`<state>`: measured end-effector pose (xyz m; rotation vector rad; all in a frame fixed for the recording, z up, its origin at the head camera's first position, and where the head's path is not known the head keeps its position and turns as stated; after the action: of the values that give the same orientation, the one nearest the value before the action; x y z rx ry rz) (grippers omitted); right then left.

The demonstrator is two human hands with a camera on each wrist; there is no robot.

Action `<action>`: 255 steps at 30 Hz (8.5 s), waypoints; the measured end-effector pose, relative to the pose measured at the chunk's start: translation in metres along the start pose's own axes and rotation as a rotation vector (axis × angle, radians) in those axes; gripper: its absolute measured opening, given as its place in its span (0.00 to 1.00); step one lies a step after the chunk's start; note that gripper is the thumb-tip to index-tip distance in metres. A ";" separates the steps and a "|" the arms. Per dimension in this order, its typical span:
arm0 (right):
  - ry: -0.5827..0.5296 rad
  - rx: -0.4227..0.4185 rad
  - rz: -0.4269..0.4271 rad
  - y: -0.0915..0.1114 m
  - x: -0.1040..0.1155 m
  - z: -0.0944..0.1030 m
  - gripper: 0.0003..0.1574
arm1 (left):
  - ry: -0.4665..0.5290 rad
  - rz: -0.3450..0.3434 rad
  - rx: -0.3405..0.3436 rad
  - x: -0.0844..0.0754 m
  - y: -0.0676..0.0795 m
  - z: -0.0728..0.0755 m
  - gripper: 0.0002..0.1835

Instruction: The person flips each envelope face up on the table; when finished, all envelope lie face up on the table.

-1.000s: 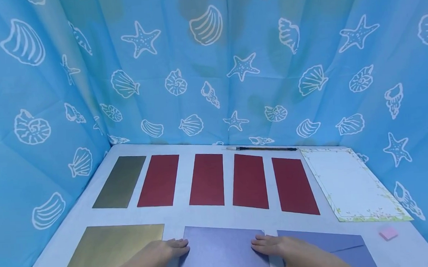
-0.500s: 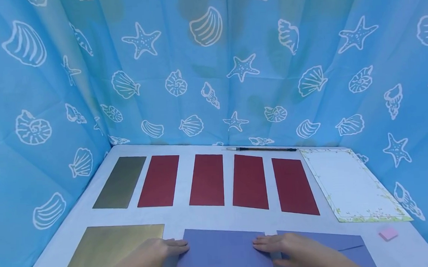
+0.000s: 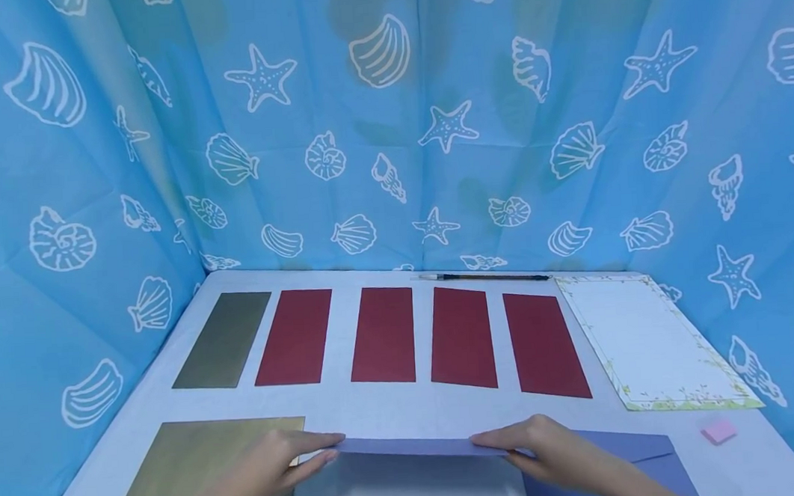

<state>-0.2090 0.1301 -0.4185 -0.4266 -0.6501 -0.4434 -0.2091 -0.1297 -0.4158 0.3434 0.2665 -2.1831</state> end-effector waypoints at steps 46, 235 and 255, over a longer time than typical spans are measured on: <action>-0.089 -0.137 -0.255 -0.029 -0.037 0.037 0.21 | -0.107 -0.103 -0.051 0.007 -0.046 0.018 0.24; 0.082 0.412 -0.016 -0.234 0.044 -0.162 0.33 | -0.230 0.495 0.036 0.197 0.164 0.032 0.40; 0.064 0.400 0.079 -0.233 0.047 -0.156 0.33 | -0.111 0.616 -0.035 0.196 0.181 0.045 0.31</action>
<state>-0.2212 -0.1524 -0.4450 -0.0582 -0.6399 -0.2423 -0.1813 -0.3967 -0.4522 0.2425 0.1148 -1.5818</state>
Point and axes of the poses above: each hand's wrist, its own y-axis away from the middle knuckle, its own z-axis out of the back of the hand, x = y × z, the point moved 10 cm from there along -y, towards the middle knuckle, and after that the axes turned 11 degrees about -y, right-handed, at the moved point
